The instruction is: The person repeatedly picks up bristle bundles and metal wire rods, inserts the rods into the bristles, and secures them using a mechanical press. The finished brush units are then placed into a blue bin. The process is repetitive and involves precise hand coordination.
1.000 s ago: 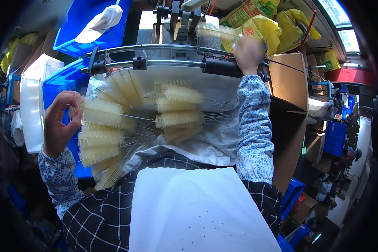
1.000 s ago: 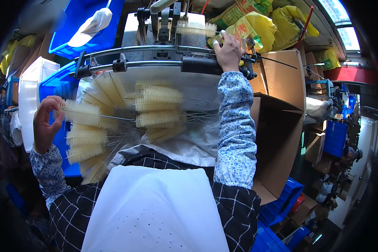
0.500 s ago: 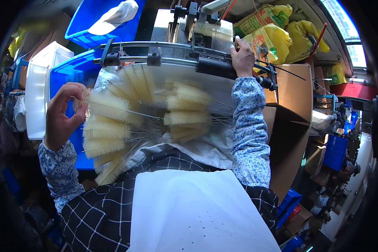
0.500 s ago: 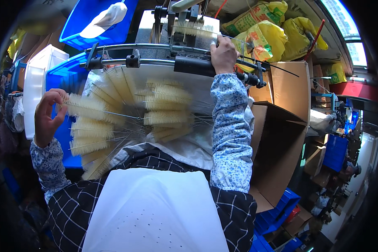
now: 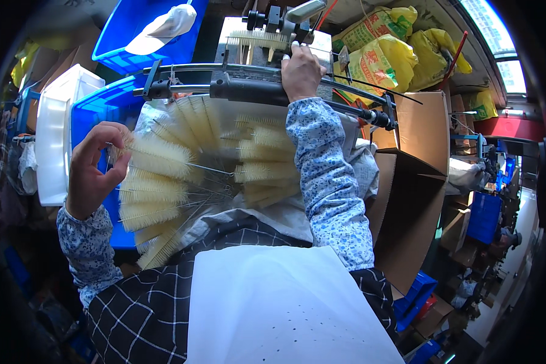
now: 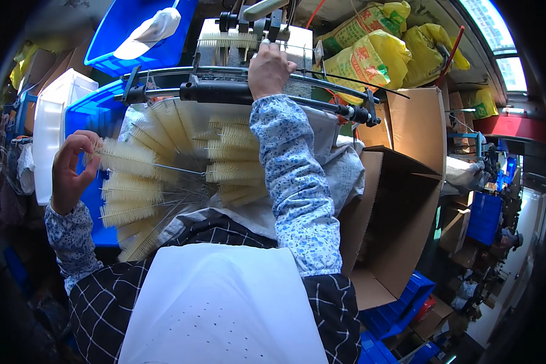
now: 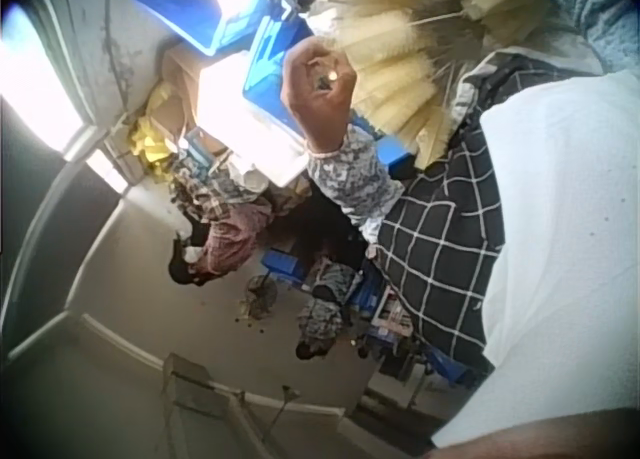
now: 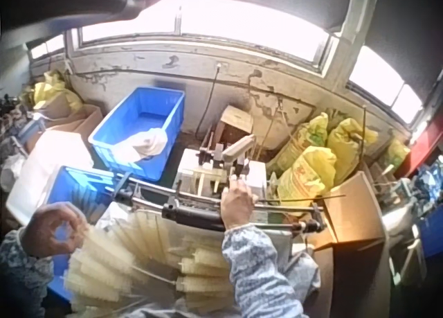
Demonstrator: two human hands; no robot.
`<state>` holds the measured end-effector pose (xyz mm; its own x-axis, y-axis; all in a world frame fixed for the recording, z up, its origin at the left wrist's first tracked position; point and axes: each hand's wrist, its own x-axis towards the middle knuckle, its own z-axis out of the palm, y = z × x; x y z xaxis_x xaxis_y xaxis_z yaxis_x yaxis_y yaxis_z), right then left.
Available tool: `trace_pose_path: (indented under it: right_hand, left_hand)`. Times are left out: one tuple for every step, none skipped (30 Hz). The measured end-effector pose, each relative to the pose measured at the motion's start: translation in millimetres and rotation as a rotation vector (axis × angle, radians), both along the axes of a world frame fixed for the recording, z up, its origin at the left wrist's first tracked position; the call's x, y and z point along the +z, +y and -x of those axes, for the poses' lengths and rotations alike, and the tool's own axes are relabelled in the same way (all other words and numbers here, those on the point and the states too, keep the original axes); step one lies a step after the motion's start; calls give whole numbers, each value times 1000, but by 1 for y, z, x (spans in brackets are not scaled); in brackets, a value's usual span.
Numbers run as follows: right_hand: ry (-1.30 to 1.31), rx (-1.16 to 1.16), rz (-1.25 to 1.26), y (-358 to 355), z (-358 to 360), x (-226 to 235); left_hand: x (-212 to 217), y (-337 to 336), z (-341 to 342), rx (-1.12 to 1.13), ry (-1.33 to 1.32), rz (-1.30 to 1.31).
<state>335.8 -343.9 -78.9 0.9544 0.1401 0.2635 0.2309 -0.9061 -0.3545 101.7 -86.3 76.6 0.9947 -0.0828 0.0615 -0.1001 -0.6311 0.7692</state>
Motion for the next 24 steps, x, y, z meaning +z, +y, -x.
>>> trace_pose_path:
  right_hand:
    - [-4,4,-2,0,1,-1]
    - [-8,6,-3,1,1,-3]
    - [-11,9,6,0,1,-5]
    - [-14,12,15,-2,1,-6]
    - [-16,15,26,-6,0,-7]
    - [-32,13,19,-12,-1,-9]
    - [-48,10,13,-20,-3,-11]
    - [-64,7,7,-30,-5,-14]
    - [-86,9,2,-40,-7,-17]
    - [-89,20,-4,-50,-8,-18]
    - [-90,23,-14,-61,-12,-20]
    - [-91,27,-26,-73,-17,-24]
    - [-112,40,-44,-85,-22,-28]
    - [-136,50,-53,-99,-25,-30]
    - [-86,43,-39,-109,-30,-31]
    - [-99,67,-80,-119,-33,-32]
    - [-111,111,-82,-134,-41,-35]
    - [23,59,-119,-136,-41,-23]
    - [79,22,-136,-148,-50,-20]
    - [20,15,-64,-160,-61,-24]
    - [-71,-36,152,-161,-58,-14]
    - [-163,-86,370,-163,-54,-3]
    - [-222,2,446,-171,-56,-7]
    - [-286,107,507,-176,-65,-17]
  left_hand:
    - [0,1,1,1,-7,-5]
    - [-2,2,1,14,-23,0]
    - [-3,4,1,27,-38,5]
    - [-5,5,1,40,-52,10]
    - [-6,7,2,54,-56,9]
    - [-6,9,4,67,-60,9]
    - [-7,12,5,81,-64,8]
    - [-8,16,6,89,-72,9]
    - [-8,20,8,101,-80,9]
    - [-9,24,11,113,-87,10]
    - [-9,27,14,155,-90,7]
    - [-9,32,16,179,-107,20]
    - [-9,37,17,205,-124,32]
    - [-12,42,18,229,-142,53]
    - [-11,44,19,264,-170,63]
    - [-10,47,18,270,-171,89]
    - [-8,52,17,275,-170,116]
    - [-7,57,19,292,-168,135]
    - [-4,49,16,326,-194,104]
    - [-5,43,11,324,-211,154]
    - [-9,38,2,308,-202,222]
    - [-12,34,-6,291,-193,292]
    - [-13,29,-15,205,-151,318]
    - [-14,27,-18,137,-113,332]
